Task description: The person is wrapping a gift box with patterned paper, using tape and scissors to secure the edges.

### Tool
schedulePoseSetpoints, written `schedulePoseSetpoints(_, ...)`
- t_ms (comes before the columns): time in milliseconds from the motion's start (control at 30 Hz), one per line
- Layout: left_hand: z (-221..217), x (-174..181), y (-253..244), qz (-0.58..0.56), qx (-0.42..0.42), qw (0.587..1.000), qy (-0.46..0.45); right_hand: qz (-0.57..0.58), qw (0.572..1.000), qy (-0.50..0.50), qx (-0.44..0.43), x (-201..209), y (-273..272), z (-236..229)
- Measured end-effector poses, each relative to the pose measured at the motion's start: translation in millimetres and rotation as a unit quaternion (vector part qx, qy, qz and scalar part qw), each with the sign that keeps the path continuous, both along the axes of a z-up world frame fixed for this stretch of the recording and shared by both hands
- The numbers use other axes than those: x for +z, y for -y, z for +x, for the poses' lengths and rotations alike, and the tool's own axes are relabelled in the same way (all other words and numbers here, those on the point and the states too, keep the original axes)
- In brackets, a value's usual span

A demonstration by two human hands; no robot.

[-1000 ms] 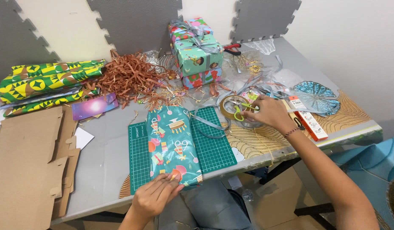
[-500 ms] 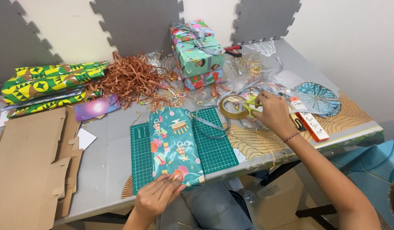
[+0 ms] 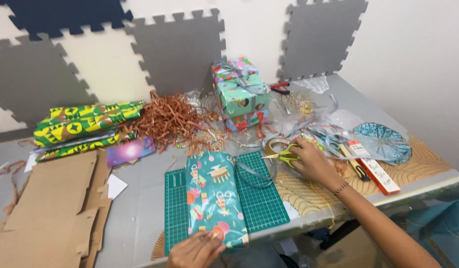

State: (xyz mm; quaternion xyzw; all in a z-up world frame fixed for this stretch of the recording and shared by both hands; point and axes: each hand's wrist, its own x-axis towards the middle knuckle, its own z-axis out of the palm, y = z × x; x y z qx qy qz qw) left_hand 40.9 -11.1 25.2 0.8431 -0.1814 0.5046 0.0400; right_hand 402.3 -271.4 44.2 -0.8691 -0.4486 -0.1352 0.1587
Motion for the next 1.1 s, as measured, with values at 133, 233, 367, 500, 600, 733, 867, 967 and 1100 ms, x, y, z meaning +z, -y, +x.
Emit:
schedulePoseSetpoints(133,10,-33,-10,0.015,0.024,0.998,-0.05,0.13,0.981,-0.144,-0.029,4,10,12)
schedulePoseSetpoints(233,9,-15,-4,-0.026,0.022,0.999,-0.032,0.198,0.973,-0.121,-0.018,4,20,20)
schedulePoseSetpoints(367,-11,20,10,0.0,0.0,0.999,-0.05,0.242,0.969,-0.043,-0.007,9,36,-2)
schedulePoseSetpoints(500,-12,27,12,-0.006,0.017,0.998,-0.054,0.271,0.962,-0.006,0.035,33,43,-3)
schedulePoseSetpoints(600,-8,29,7,-0.013,0.043,0.997,-0.055,0.233,0.962,0.142,0.014,31,57,7)
schedulePoseSetpoints(733,4,29,-15,-0.048,0.059,0.995,-0.065,0.288,0.954,0.077,0.018,32,64,1)
schedulePoseSetpoints(867,10,31,-22,-0.082,0.023,0.994,-0.07,0.247,0.959,0.136,0.02,31,67,-9)
schedulePoseSetpoints(967,12,30,-22,-0.107,0.009,0.992,-0.06,0.244,0.951,0.189,0.019,32,65,-16)
schedulePoseSetpoints(1100,15,-4,-35,-0.248,-0.02,0.963,-0.107,0.305,0.931,0.199,0.006,41,64,-24)
